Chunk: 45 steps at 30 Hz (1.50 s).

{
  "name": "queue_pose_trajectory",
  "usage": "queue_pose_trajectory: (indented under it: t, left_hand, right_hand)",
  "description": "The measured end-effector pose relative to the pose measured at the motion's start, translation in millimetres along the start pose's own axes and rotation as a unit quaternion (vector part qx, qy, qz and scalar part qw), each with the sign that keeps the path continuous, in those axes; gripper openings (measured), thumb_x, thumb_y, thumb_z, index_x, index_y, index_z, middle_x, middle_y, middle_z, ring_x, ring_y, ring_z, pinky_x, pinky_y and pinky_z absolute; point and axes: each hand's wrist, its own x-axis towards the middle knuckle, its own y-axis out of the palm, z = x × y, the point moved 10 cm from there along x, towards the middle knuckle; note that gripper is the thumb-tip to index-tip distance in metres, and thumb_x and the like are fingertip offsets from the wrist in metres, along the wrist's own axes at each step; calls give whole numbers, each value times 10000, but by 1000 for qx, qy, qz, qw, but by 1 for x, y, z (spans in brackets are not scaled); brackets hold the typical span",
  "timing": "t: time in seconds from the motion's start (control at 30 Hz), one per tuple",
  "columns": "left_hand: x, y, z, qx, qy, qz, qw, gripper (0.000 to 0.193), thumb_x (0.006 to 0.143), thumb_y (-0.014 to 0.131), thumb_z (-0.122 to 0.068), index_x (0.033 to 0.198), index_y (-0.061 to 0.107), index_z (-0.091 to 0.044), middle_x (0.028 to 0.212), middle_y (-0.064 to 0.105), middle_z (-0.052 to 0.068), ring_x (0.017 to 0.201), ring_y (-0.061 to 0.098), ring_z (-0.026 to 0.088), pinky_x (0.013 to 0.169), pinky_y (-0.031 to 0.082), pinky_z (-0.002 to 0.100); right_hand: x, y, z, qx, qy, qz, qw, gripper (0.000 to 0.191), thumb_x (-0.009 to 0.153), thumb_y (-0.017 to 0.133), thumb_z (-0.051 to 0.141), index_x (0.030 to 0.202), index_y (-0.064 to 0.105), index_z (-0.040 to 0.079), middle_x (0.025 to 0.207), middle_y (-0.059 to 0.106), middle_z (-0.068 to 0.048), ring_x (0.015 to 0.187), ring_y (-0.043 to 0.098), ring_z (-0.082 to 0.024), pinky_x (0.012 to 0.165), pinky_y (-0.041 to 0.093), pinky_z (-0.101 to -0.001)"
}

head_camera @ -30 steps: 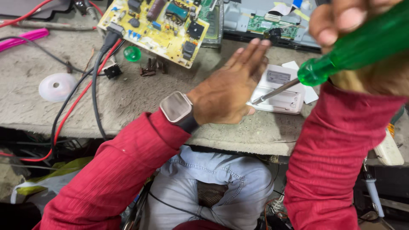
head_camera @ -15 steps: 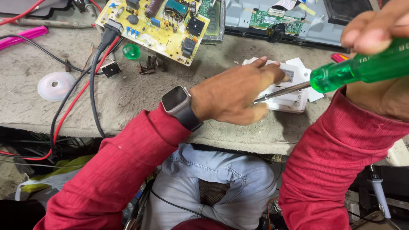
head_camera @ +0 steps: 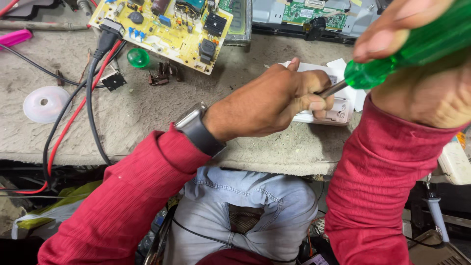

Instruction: The person disassembles a white plastic electronic device using a screwdriver, then uses a soldering iron to attach wires to the internal circuit board. The person handles the device casing, screws, and wires during the process.

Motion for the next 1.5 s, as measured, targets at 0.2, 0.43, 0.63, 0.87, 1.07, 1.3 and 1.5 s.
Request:
queue_pose_trajectory:
  t: [0.2, 0.43, 0.63, 0.87, 1.07, 1.3, 1.5]
  left_hand:
    - [0, -6, -3, 48, 22, -58, 997, 304, 840, 552, 56, 1117, 597, -61, 916, 748, 97, 915, 724, 380, 1157, 295, 697]
    - [-1, -9, -2, 52, 11, -67, 996, 277, 934, 758, -247, 1026, 616, -28, 866, 728, 134, 841, 717, 378, 1012, 437, 558]
    - [0, -18, -6, 16, 13, -85, 996, 397, 891, 799, -348, 940, 625, 5, 811, 693, 151, 747, 719, 317, 670, 530, 395]
    - [0, -12, 11, 51, -41, -37, 997, 343, 967, 743, -322, 800, 673, -30, 665, 597, 196, 677, 622, 414, 1201, 432, 494]
    - [-1, -9, -1, 67, 12, -70, 995, 261, 951, 740, -341, 950, 746, -81, 772, 690, 153, 761, 676, 393, 1186, 374, 569]
    - [-1, -10, -1, 59, 15, -71, 996, 297, 926, 760, -380, 956, 764, -85, 824, 720, 147, 791, 716, 367, 1196, 351, 566]
    - [-3, 2, 19, -13, -30, 0, 999, 240, 1024, 629, -252, 1033, 723, -31, 835, 738, 147, 856, 750, 331, 1283, 218, 560]
  right_hand:
    - [-27, 3, -3, -106, 23, -68, 992, 386, 957, 820, 263, 1180, 664, -10, 1055, 726, -185, 914, 715, -244, 852, 615, -328]
    - [-52, -3, -9, -222, 61, -123, 965, 322, 891, 984, 22, 1013, 696, -58, 942, 719, -175, 778, 687, -210, 747, 571, -295]
    - [-44, 12, -6, -192, 52, -103, 975, 234, 966, 888, 83, 1038, 692, -24, 912, 722, -137, 779, 718, -190, 747, 610, -277]
    - [-52, 10, -21, -205, 121, -135, 962, 176, 1063, 810, 61, 1108, 666, -30, 1001, 716, -98, 842, 671, -133, 802, 549, -233]
    - [-44, 10, -9, -151, 64, -141, 976, 321, 896, 910, 191, 1032, 678, 15, 941, 717, -65, 799, 688, -124, 742, 572, -242]
    - [-51, 10, -5, -292, 57, -153, 942, 345, 932, 974, 117, 969, 662, -26, 900, 696, -89, 788, 696, -151, 746, 574, -239]
    - [-56, 9, -11, -240, 80, -181, 950, 265, 1015, 919, 80, 1057, 697, -59, 948, 736, -136, 815, 723, -171, 776, 591, -250]
